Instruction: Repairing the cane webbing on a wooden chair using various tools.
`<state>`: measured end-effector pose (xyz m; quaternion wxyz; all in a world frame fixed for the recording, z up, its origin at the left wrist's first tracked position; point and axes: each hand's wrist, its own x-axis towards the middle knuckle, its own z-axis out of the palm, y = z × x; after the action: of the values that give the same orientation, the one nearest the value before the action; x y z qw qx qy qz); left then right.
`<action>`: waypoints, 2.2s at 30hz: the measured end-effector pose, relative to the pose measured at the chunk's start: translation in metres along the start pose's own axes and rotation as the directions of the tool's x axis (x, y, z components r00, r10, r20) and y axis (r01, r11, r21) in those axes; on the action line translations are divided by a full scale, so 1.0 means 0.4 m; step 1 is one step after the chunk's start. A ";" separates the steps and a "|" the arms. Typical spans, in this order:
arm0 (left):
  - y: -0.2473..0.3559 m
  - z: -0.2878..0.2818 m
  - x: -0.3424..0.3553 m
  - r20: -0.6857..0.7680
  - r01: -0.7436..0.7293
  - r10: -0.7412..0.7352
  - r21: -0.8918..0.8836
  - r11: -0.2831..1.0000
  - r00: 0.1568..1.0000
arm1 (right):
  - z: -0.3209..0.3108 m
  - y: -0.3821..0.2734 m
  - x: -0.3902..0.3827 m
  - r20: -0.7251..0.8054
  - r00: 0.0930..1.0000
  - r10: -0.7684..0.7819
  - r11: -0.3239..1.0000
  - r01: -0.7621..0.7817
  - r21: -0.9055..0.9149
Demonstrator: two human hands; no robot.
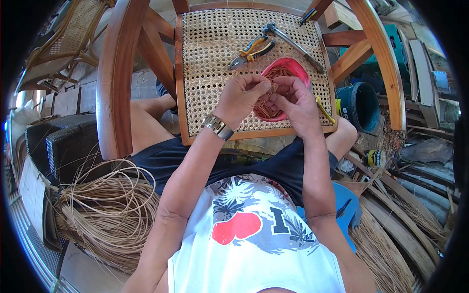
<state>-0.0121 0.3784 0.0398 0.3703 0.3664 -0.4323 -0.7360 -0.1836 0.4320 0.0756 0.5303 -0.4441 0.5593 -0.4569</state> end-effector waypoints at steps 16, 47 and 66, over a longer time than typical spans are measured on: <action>0.031 0.032 0.001 0.015 -0.125 0.137 0.514 0.849 0.990 | -0.064 0.026 0.018 -0.153 0.988 0.022 1.000 -0.019 0.021; 0.030 0.012 -0.020 0.265 -0.321 0.247 0.290 0.901 0.932 | -0.054 -0.029 0.012 0.086 0.996 0.012 0.953 -0.037 0.300; 0.115 -0.011 0.036 0.412 -0.581 0.410 0.575 0.576 0.814 | -0.076 -0.078 0.051 0.141 0.990 0.000 0.988 -0.022 0.155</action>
<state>-0.0044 0.3483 0.0769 0.3490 0.2492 -0.7952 -0.4286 -0.2143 0.4072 0.1031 0.6042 -0.4290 0.4854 -0.4640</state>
